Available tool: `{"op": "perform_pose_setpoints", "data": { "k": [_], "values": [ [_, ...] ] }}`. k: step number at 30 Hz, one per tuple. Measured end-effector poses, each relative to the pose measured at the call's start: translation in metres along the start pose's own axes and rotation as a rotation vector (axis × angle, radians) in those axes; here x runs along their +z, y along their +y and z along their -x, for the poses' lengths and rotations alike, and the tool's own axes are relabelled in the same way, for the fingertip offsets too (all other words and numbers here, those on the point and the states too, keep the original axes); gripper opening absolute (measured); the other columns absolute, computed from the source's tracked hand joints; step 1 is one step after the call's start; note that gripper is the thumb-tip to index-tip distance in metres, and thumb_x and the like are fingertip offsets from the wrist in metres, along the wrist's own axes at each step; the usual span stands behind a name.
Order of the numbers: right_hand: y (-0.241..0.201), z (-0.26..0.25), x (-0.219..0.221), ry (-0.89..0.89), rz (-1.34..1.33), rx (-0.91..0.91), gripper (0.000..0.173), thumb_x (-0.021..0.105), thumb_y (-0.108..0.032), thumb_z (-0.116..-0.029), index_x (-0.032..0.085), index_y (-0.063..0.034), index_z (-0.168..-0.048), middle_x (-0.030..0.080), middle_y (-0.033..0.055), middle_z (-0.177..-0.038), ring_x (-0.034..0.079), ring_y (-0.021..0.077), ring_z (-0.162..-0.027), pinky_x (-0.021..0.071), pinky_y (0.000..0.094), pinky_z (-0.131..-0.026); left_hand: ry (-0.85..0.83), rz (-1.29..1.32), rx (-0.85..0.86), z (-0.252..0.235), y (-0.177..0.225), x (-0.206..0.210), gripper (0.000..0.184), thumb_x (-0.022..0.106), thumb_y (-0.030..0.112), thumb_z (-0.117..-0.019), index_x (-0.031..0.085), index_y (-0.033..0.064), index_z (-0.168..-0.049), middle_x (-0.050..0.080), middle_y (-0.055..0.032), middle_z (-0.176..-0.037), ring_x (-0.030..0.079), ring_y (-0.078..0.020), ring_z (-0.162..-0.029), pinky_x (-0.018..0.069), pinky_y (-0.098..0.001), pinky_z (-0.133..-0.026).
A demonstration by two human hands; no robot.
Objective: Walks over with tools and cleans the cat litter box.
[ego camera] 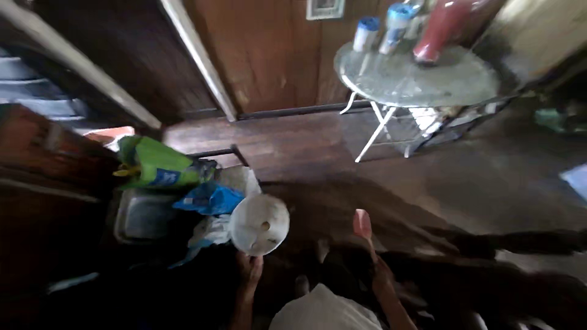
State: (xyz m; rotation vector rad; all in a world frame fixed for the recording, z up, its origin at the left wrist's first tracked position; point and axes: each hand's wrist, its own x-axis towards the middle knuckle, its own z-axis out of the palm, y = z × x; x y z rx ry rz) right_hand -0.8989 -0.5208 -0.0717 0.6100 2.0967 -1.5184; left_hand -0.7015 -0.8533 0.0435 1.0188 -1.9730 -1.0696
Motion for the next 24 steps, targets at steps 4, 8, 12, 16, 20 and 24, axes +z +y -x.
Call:
{"op": "perform_pose_setpoints", "data": {
  "k": [4,8,12,16,20,24],
  "values": [
    [-0.03,-0.081,0.049,-0.034,-0.095,0.005,0.039,0.054,-0.01,-0.1033,0.054,-0.0051,-0.142,0.062,0.0086,-0.107,0.055,0.0114,-0.078,0.0504,0.03,-0.068,-0.038,0.119,-0.031,-0.074,-0.011,0.055,0.032,0.063,0.007,-0.0928,0.063,-0.0143,-0.116,0.071,-0.0165,-0.108,0.067,-0.0074,-0.103,0.0542,-0.025,-0.097],
    [-0.1,-0.154,0.092,-0.11,-0.038,0.052,0.039,0.054,-0.011,-0.1035,0.057,-0.0077,-0.142,0.063,0.0066,-0.1,0.053,0.0108,-0.071,0.0482,0.0307,-0.063,-0.019,0.041,-0.095,-0.131,-0.006,0.105,0.031,0.063,0.009,-0.0917,0.066,-0.0129,-0.114,0.071,-0.017,-0.107,0.067,-0.0088,-0.104,0.0533,-0.0259,-0.098],
    [-0.192,-0.223,0.153,-0.231,0.074,0.019,0.036,0.049,-0.015,-0.1064,0.055,-0.0058,-0.141,0.061,0.0036,-0.093,0.053,0.0077,-0.067,0.0487,0.0273,-0.061,0.0,-0.074,-0.196,-0.195,0.011,0.132,0.027,0.062,0.002,-0.0907,0.067,-0.0137,-0.113,0.072,-0.0214,-0.105,0.069,-0.019,-0.102,0.0538,-0.035,-0.098],
    [-0.276,-0.286,0.234,-0.291,0.165,-0.082,0.034,0.053,-0.014,-0.1055,0.059,-0.0056,-0.138,0.064,0.0047,-0.095,0.056,0.0076,-0.068,0.0505,0.0253,-0.061,0.09,-0.016,-0.22,-0.266,-0.013,0.146,0.025,0.062,0.006,-0.091,0.068,-0.0106,-0.109,0.073,-0.0154,-0.098,0.07,-0.0124,-0.093,0.0573,-0.0319,-0.09],
    [-0.36,-0.323,0.341,-0.418,0.122,-0.12,0.031,0.051,-0.015,-0.1063,0.057,-0.0056,-0.135,0.06,0.0014,-0.093,0.055,0.0075,-0.069,0.05,0.025,-0.061,0.252,0.049,-0.25,-0.345,-0.054,0.152,0.023,0.065,0.005,-0.0908,0.07,-0.0085,-0.109,0.075,-0.0148,-0.102,0.071,-0.0141,-0.099,0.0575,-0.0344,-0.096],
    [-0.42,-0.353,0.451,-0.48,0.207,-0.158,0.026,0.049,-0.017,-0.1084,0.058,-0.0046,-0.13,0.059,-0.001,-0.086,0.055,0.0054,-0.063,0.0512,0.0231,-0.058,0.317,0.107,-0.314,-0.446,-0.113,0.159,0.02,0.063,0.008,-0.0925,0.073,-0.0039,-0.105,0.075,-0.0122,-0.097,0.072,-0.0146,-0.095,0.059,-0.0374,-0.092]
  ]
}}
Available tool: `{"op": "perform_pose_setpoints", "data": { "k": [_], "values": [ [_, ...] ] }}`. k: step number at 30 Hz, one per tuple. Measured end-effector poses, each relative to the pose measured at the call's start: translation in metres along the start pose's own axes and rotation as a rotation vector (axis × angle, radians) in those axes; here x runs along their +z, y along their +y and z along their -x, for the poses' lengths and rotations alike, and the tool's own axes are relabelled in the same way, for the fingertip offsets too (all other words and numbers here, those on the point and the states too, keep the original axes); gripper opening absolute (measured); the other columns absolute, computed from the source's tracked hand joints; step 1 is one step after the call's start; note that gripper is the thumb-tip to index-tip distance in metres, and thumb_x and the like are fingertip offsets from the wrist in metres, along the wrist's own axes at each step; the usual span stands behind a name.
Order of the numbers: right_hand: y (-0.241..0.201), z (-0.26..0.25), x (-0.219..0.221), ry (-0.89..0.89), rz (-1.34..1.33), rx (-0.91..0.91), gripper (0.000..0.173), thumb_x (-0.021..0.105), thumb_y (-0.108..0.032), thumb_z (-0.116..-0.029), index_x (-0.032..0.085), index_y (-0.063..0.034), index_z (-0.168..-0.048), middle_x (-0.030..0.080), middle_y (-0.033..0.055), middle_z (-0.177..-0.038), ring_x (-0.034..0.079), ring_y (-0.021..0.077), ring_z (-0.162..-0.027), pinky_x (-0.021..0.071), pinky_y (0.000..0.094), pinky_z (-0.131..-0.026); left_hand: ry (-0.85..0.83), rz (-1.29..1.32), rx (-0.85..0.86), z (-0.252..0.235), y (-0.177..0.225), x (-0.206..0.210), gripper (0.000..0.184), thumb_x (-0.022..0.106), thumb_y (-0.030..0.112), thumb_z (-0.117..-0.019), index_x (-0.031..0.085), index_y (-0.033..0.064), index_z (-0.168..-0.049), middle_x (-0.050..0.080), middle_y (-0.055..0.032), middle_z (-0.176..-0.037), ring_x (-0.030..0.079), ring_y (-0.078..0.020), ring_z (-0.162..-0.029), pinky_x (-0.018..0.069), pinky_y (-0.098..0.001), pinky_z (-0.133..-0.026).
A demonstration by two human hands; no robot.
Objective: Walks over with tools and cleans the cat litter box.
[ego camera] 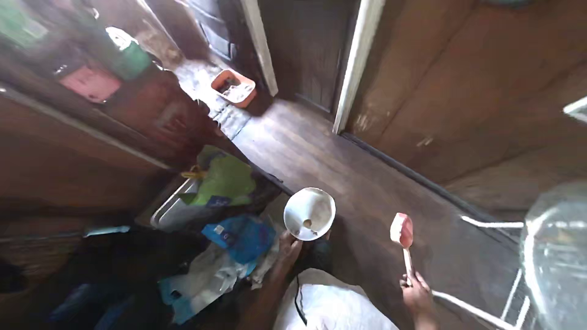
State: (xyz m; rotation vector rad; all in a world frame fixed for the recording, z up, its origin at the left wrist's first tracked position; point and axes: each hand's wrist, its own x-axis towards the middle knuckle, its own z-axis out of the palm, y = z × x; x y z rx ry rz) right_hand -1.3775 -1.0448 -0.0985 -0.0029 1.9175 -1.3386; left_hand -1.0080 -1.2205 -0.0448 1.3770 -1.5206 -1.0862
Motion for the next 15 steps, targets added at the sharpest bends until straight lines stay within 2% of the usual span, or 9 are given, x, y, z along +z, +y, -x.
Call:
{"op": "perform_pose_setpoints", "data": {
  "k": [2,4,7,11,15],
  "values": [
    [-0.04,-0.038,0.039,-0.013,0.017,0.026,0.028,0.047,-0.015,-0.1089,0.055,-0.0036,-0.133,0.059,0.0004,-0.087,0.056,0.0061,-0.064,0.0513,0.0232,-0.059,0.043,-0.032,-0.005,-0.068,-0.004,0.018,0.02,0.063,0.009,-0.0906,0.074,-0.0028,-0.103,0.076,-0.0121,-0.095,0.073,-0.0158,-0.094,0.0587,-0.0389,-0.091],
    [-0.073,-0.065,0.075,-0.04,0.012,0.068,0.024,0.045,-0.014,-0.1091,0.054,-0.0057,-0.129,0.059,-0.0013,-0.086,0.057,0.0048,-0.063,0.052,0.0216,-0.058,0.057,-0.057,-0.034,-0.126,0.005,0.021,0.022,0.063,0.01,-0.0915,0.073,-0.0041,-0.104,0.075,-0.0138,-0.096,0.072,-0.0183,-0.095,0.0578,-0.0408,-0.092],
    [-0.132,-0.109,0.138,-0.128,0.035,0.094,0.022,0.045,-0.013,-0.1081,0.057,-0.0069,-0.126,0.06,-0.0023,-0.087,0.058,0.0045,-0.063,0.0523,0.0209,-0.058,0.139,-0.059,0.011,-0.211,0.015,0.016,0.02,0.063,0.012,-0.0929,0.075,-0.0013,-0.101,0.076,-0.0101,-0.093,0.073,-0.0135,-0.092,0.0583,-0.0361,-0.09],
    [-0.207,-0.169,0.232,-0.331,0.137,0.088,0.023,0.046,-0.01,-0.1073,0.059,-0.0069,-0.126,0.065,0.0001,-0.095,0.056,0.0045,-0.062,0.0495,0.0199,-0.055,0.359,-0.047,-0.031,-0.283,0.024,-0.007,0.016,0.063,0.008,-0.0905,0.074,-0.0027,-0.094,0.075,-0.0097,-0.088,0.072,-0.0113,-0.089,0.0577,-0.0326,-0.088],
    [-0.271,-0.223,0.342,-0.509,0.291,0.078,0.032,0.045,-0.009,-0.107,0.057,-0.0057,-0.137,0.066,0.0025,-0.101,0.054,0.0055,-0.062,0.0474,0.0206,-0.054,0.56,-0.094,-0.227,-0.329,0.016,-0.028,0.017,0.066,0.008,-0.0915,0.073,-0.005,-0.101,0.075,-0.0123,-0.095,0.072,-0.012,-0.094,0.0572,-0.0321,-0.092]
  ]
}}
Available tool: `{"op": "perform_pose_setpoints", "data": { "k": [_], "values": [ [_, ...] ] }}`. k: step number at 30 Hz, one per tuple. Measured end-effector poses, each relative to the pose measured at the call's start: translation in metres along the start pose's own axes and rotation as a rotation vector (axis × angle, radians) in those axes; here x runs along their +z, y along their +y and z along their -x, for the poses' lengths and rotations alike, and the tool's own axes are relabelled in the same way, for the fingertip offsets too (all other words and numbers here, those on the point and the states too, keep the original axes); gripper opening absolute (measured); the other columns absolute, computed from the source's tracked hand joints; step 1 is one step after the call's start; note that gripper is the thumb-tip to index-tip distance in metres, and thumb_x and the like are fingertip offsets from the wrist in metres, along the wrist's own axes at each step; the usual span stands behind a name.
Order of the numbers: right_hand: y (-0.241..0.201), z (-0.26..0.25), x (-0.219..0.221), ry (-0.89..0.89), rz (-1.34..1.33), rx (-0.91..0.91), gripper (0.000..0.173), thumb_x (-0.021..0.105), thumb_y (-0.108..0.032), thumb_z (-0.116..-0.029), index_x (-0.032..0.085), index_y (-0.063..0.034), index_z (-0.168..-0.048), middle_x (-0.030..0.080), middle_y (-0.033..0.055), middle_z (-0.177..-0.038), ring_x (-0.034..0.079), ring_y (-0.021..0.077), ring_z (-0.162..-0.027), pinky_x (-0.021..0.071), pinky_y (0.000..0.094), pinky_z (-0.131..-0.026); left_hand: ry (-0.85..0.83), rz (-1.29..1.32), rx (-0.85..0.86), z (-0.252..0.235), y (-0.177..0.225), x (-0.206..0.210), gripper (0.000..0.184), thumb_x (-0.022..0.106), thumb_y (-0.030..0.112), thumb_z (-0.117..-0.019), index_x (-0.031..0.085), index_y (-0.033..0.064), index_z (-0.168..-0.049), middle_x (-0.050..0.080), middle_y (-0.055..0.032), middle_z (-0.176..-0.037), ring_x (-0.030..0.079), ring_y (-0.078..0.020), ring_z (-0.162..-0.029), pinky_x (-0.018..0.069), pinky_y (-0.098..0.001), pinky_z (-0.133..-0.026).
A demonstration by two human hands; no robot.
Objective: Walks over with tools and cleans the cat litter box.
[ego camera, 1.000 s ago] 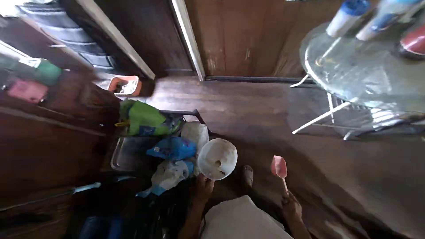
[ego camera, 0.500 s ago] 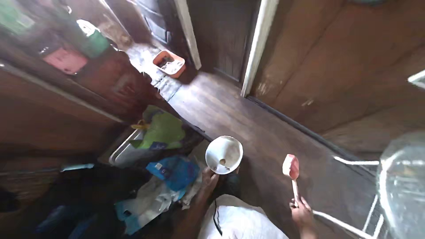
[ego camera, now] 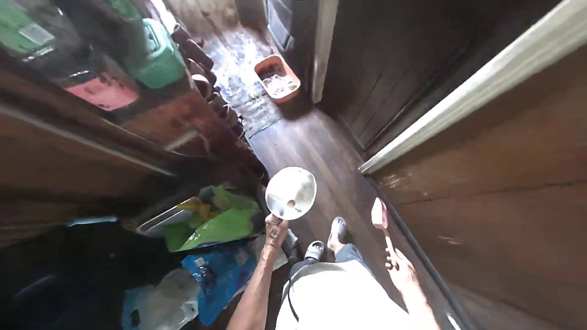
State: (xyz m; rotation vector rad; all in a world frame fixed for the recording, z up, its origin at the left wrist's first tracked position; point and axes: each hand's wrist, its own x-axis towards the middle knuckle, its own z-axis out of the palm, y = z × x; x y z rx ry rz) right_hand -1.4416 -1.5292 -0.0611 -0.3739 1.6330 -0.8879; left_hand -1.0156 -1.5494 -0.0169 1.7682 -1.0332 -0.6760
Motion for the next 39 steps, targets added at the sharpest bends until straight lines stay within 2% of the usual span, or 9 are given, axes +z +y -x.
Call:
{"op": "perform_pose_setpoints", "data": {
  "k": [5,8,12,18,21,24,29,35,39],
  "values": [
    [-0.094,-0.111,0.078,-0.267,0.092,0.004,0.035,0.052,-0.007,-0.1044,0.059,-0.0046,-0.138,0.067,0.0022,-0.103,0.059,0.006,-0.071,0.0505,0.0221,-0.062,0.142,-0.189,-0.145,-0.062,-0.002,0.017,0.024,0.066,0.011,-0.093,0.071,-0.0075,-0.107,0.074,-0.0205,-0.099,0.072,-0.0265,-0.099,0.055,-0.0459,-0.095],
    [-0.144,-0.168,0.128,-0.399,0.124,0.052,0.031,0.054,-0.006,-0.1032,0.061,-0.0028,-0.133,0.068,0.0027,-0.099,0.061,0.0071,-0.073,0.0523,0.0234,-0.064,0.222,-0.207,-0.224,-0.094,0.013,0.039,0.025,0.065,0.013,-0.0933,0.071,-0.0078,-0.105,0.074,-0.0206,-0.096,0.072,-0.0274,-0.096,0.0548,-0.0478,-0.094],
    [-0.211,-0.23,0.206,-0.571,0.227,0.103,0.03,0.056,-0.007,-0.1025,0.062,-0.0027,-0.132,0.069,0.0026,-0.101,0.062,0.0061,-0.076,0.0529,0.0219,-0.065,0.295,-0.251,-0.267,-0.145,0.037,0.058,0.026,0.063,0.016,-0.093,0.072,-0.0068,-0.1,0.074,-0.0197,-0.092,0.073,-0.0273,-0.093,0.055,-0.0483,-0.091],
    [-0.292,-0.302,0.325,-0.739,0.324,0.14,0.031,0.056,-0.003,-0.1014,0.06,-0.0021,-0.132,0.068,0.0031,-0.098,0.061,0.0079,-0.073,0.0531,0.024,-0.063,0.402,-0.239,-0.339,-0.234,0.053,0.072,0.023,0.063,0.009,-0.0927,0.071,-0.0102,-0.102,0.074,-0.0222,-0.094,0.072,-0.0275,-0.095,0.0547,-0.0464,-0.093],
    [-0.316,-0.339,0.378,-0.783,0.381,0.152,0.033,0.055,-0.004,-0.1015,0.059,-0.0031,-0.134,0.067,0.0027,-0.095,0.061,0.0084,-0.071,0.0537,0.0252,-0.063,0.43,-0.24,-0.357,-0.29,0.039,0.077,0.022,0.064,0.01,-0.0915,0.072,-0.0084,-0.1,0.074,-0.0202,-0.093,0.073,-0.0258,-0.093,0.0554,-0.0453,-0.091],
    [-0.341,-0.365,0.43,-0.788,0.479,0.139,0.037,0.055,-0.007,-0.1003,0.056,-0.0042,-0.137,0.065,0.0027,-0.093,0.059,0.008,-0.068,0.0522,0.0254,-0.06,0.398,-0.283,-0.361,-0.361,0.024,0.078,0.026,0.065,0.012,-0.0904,0.072,-0.0108,-0.101,0.074,-0.0247,-0.093,0.073,-0.0344,-0.093,0.0553,-0.0532,-0.091],
    [-0.386,-0.393,0.517,-0.808,0.422,0.213,0.05,0.063,-0.009,-0.0912,0.05,-0.0039,-0.139,0.07,0.0083,-0.11,0.063,0.009,-0.072,0.0538,0.0246,-0.063,0.413,-0.266,-0.271,-0.5,0.026,0.063,0.021,0.067,0.011,-0.0873,0.073,-0.0073,-0.096,0.075,-0.02,-0.088,0.074,-0.0286,-0.088,0.0573,-0.0477,-0.087],
    [-0.423,-0.445,0.629,-0.797,0.528,0.136,0.05,0.058,-0.006,-0.0986,0.048,-0.0056,-0.147,0.068,0.0061,-0.103,0.06,0.0087,-0.072,0.0523,0.0247,-0.063,0.397,-0.314,-0.227,-0.642,0.029,0.041,0.027,0.063,0.013,-0.09,0.072,-0.01,-0.102,0.074,-0.0238,-0.094,0.074,-0.0333,-0.095,0.0553,-0.0504,-0.093],
    [-0.45,-0.484,0.706,-0.761,0.68,0.049,0.044,0.064,-0.011,-0.099,0.056,-0.0052,-0.142,0.067,0.0055,-0.097,0.056,0.0082,-0.067,0.0483,0.0247,-0.058,0.399,-0.303,-0.287,-0.71,0.022,0.033,0.025,0.063,0.013,-0.091,0.073,-0.0084,-0.101,0.074,-0.0224,-0.095,0.073,-0.0316,-0.096,0.054,-0.0504,-0.094]
  ]
}}
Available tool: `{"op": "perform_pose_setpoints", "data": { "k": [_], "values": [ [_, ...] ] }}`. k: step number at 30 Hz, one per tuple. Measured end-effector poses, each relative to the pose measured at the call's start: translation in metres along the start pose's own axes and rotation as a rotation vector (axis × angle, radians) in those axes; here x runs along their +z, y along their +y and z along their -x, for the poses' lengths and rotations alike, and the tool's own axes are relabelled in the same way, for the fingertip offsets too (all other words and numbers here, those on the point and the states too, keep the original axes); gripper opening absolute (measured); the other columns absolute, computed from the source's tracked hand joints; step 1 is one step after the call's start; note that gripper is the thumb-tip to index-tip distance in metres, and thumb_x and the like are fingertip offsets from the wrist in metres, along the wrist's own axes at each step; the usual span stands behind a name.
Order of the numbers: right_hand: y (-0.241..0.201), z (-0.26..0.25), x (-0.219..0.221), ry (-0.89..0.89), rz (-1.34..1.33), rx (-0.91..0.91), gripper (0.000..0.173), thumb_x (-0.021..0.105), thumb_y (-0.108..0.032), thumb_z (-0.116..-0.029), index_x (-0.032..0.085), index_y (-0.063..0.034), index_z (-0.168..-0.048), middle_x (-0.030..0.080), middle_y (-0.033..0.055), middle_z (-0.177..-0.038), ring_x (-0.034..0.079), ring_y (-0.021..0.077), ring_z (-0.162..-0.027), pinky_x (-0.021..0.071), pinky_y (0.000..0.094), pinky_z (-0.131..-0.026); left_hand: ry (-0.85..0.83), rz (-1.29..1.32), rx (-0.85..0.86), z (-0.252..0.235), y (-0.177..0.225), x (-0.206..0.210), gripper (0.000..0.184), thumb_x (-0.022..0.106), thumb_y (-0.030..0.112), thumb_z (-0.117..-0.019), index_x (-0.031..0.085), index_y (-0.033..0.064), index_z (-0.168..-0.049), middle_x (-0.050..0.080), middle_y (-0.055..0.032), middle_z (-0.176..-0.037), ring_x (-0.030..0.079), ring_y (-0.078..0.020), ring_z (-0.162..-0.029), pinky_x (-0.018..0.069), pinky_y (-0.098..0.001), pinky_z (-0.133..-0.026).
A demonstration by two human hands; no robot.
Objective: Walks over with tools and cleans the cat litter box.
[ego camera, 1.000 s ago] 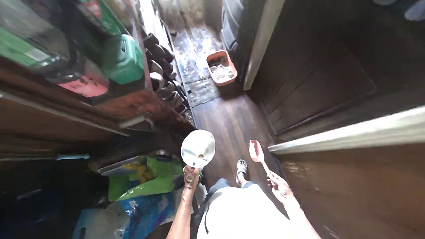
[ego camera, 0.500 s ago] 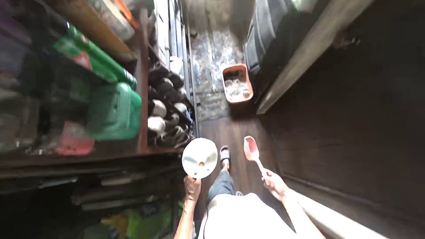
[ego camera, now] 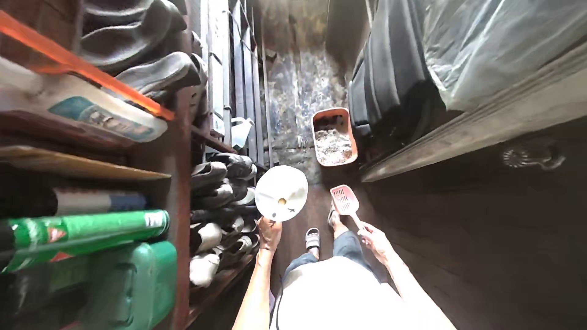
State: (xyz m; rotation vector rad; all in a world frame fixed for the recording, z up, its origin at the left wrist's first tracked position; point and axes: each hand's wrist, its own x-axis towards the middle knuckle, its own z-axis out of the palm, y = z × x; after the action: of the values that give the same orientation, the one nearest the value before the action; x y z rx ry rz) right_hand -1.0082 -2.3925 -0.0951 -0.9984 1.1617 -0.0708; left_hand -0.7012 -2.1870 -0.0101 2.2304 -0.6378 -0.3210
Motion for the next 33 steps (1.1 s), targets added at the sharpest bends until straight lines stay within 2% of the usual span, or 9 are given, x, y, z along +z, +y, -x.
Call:
{"op": "perform_pose_setpoints", "data": {
  "k": [4,7,12,17,22,25,27,29,33],
  "values": [
    [-0.046,-0.069,-0.002,0.023,0.148,0.004,0.035,0.062,-0.019,-0.1029,0.064,-0.0044,-0.135,0.069,0.0047,-0.091,0.055,0.0073,-0.062,0.0466,0.0242,-0.055,0.06,-0.009,-0.047,-0.043,0.005,0.02,0.023,0.063,0.013,-0.0902,0.073,-0.0065,-0.097,0.074,-0.019,-0.09,0.073,-0.0262,-0.091,0.0553,-0.0467,-0.09],
    [-0.08,-0.121,-0.001,0.005,0.184,0.067,0.033,0.061,-0.018,-0.1039,0.063,-0.0037,-0.134,0.067,0.0051,-0.09,0.055,0.0077,-0.062,0.0471,0.0245,-0.056,0.108,0.015,-0.099,-0.076,0.014,0.033,0.022,0.063,0.009,-0.0886,0.071,-0.0086,-0.099,0.074,-0.0189,-0.091,0.073,-0.023,-0.092,0.0554,-0.0436,-0.09],
    [-0.128,-0.169,0.003,0.004,0.183,0.137,0.03,0.055,-0.017,-0.1063,0.061,0.0,-0.13,0.067,0.0056,-0.088,0.059,0.0087,-0.065,0.0503,0.0249,-0.059,0.128,0.021,-0.135,-0.129,0.009,0.059,0.024,0.066,0.009,-0.0877,0.071,-0.0108,-0.101,0.074,-0.0219,-0.094,0.073,-0.0251,-0.094,0.0559,-0.0425,-0.092],
    [-0.158,-0.207,0.011,0.064,0.32,0.135,0.03,0.049,-0.018,-0.1091,0.06,0.001,-0.129,0.069,0.0048,-0.089,0.059,0.0081,-0.066,0.0506,0.0255,-0.061,0.074,0.054,-0.114,-0.199,-0.002,0.085,0.021,0.066,0.008,-0.088,0.072,-0.0107,-0.097,0.074,-0.0221,-0.091,0.074,-0.0261,-0.091,0.0563,-0.0426,-0.09],
    [-0.177,-0.274,0.015,0.106,0.588,0.175,0.035,0.044,-0.024,-0.11,0.057,-0.0008,-0.134,0.069,0.012,-0.102,0.063,0.0185,-0.076,0.0535,0.0382,-0.072,0.01,-0.001,-0.091,-0.264,-0.026,0.109,0.022,0.066,0.01,-0.0894,0.071,-0.0101,-0.098,0.073,-0.0239,-0.091,0.073,-0.0313,-0.09,0.0558,-0.0488,-0.088],
    [-0.175,-0.34,0.012,0.13,0.765,0.209,0.038,0.047,-0.027,-0.1089,0.06,-0.0024,-0.134,0.069,0.0196,-0.115,0.067,0.0316,-0.102,0.0523,0.0513,-0.093,-0.016,-0.002,-0.155,-0.293,-0.046,0.129,0.023,0.067,0.008,-0.0904,0.07,-0.0109,-0.103,0.072,-0.0252,-0.096,0.071,-0.0315,-0.095,0.0548,-0.049,-0.091],
    [-0.174,-0.39,0.011,0.15,0.872,0.184,0.039,0.047,-0.026,-0.1086,0.062,-0.0037,-0.137,0.067,0.025,-0.123,0.064,0.0395,-0.116,0.0472,0.0587,-0.102,-0.015,-0.007,-0.179,-0.312,-0.068,0.153,0.021,0.067,0.007,-0.0908,0.07,-0.0106,-0.101,0.071,-0.0242,-0.094,0.071,-0.0288,-0.093,0.0552,-0.0464,-0.089],
    [-0.17,-0.439,0.009,0.17,0.949,0.16,0.038,0.048,-0.024,-0.1086,0.062,-0.0063,-0.138,0.067,0.0268,-0.125,0.063,0.0439,-0.12,0.0449,0.0622,-0.104,-0.002,-0.027,-0.158,-0.328,-0.099,0.183,0.02,0.068,0.008,-0.0894,0.07,-0.0106,-0.098,0.071,-0.0244,-0.091,0.071,-0.0289,-0.088,0.0555,-0.0468,-0.085],
    [-0.152,-0.532,0.002,0.236,0.989,0.093,0.034,0.051,-0.027,-0.1071,0.067,-0.0065,-0.128,0.069,0.0284,-0.114,0.065,0.0491,-0.107,0.0482,0.0703,-0.089,-0.028,-0.058,-0.052,-0.36,-0.167,0.245,0.02,0.069,0.011,-0.0911,0.07,-0.0083,-0.096,0.071,-0.0225,-0.089,0.072,-0.0294,-0.085,0.0567,-0.0471,-0.082]
  ]
}}
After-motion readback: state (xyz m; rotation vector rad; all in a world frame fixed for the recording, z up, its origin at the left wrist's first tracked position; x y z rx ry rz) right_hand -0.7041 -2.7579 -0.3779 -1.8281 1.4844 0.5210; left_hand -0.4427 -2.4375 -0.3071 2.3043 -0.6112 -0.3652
